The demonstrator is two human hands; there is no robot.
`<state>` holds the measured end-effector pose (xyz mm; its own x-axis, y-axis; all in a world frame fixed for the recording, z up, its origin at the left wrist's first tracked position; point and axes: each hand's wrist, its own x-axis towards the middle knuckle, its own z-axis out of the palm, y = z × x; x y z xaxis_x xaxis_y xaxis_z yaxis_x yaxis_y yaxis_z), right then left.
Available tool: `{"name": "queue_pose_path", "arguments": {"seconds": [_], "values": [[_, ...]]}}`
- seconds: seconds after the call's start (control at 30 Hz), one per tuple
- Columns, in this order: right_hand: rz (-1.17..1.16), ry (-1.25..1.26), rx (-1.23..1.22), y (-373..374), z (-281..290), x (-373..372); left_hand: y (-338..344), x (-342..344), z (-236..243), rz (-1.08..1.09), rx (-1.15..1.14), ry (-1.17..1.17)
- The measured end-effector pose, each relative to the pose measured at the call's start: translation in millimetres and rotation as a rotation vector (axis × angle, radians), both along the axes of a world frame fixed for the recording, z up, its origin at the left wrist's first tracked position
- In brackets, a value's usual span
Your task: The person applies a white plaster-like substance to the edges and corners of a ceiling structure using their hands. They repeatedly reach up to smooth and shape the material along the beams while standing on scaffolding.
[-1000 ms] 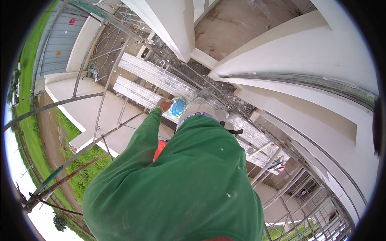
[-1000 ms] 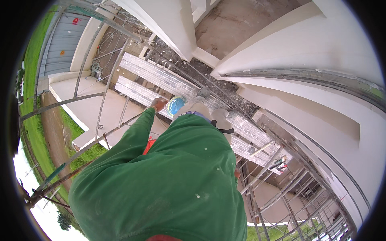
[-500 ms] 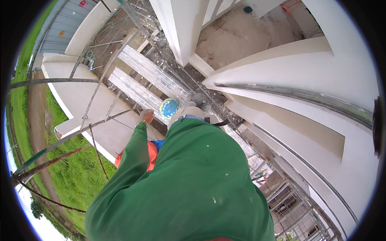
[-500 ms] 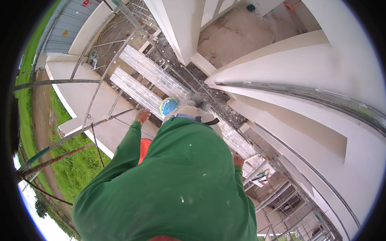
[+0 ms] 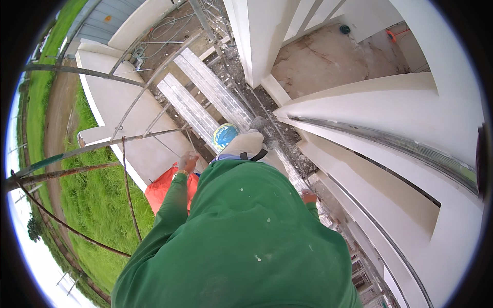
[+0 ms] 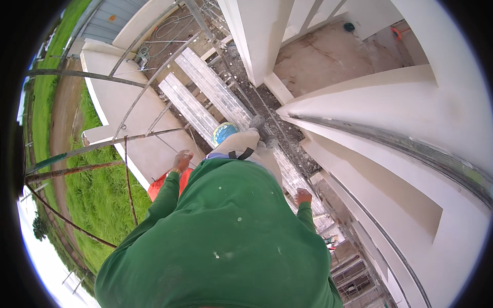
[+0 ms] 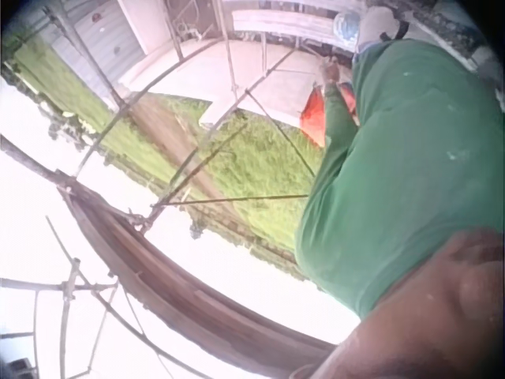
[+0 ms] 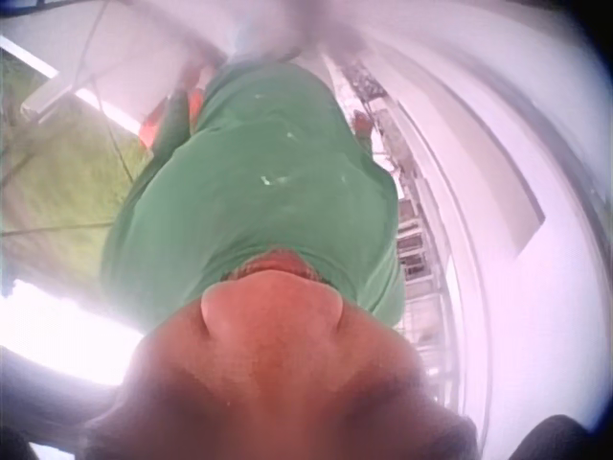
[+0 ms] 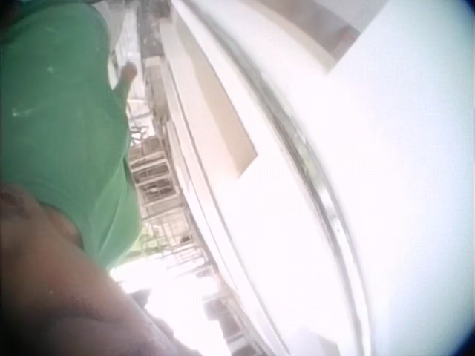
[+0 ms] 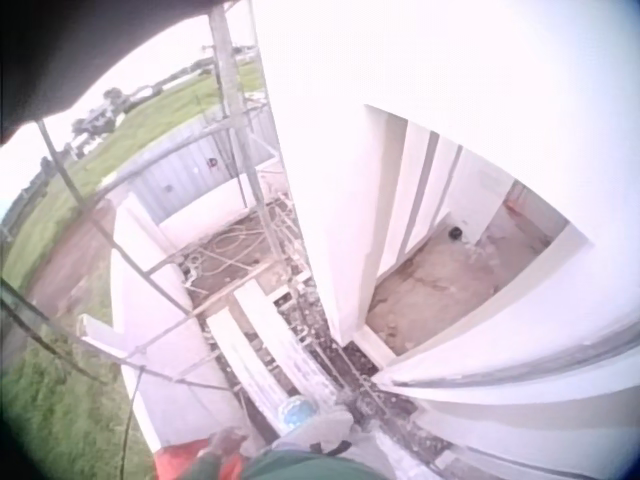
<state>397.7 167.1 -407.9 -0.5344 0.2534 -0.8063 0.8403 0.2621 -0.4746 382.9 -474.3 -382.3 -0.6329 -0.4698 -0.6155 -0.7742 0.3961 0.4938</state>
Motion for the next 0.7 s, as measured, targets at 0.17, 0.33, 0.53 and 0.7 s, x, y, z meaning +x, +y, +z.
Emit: {"name": "queue_pose_path", "arguments": {"seconds": [0.17,0.33,0.53,0.7], "values": [[-0.071,-0.129,-0.144,-4.3,-24.6,-20.4,-5.8,7.0,7.3,0.088,0.047,0.058],[0.280,-0.095,0.059,-39.1,11.1,-64.0,-46.8,-49.6,9.1,0.272,0.034,0.136],[-0.262,-0.104,-0.185,-26.5,-35.5,-67.3,-108.3,-189.5,30.9,0.191,-0.007,0.328],[-0.180,0.126,0.167,-131.9,-50.2,-111.8,-178.3,-347.8,69.0,-0.166,-0.143,0.543]]}}
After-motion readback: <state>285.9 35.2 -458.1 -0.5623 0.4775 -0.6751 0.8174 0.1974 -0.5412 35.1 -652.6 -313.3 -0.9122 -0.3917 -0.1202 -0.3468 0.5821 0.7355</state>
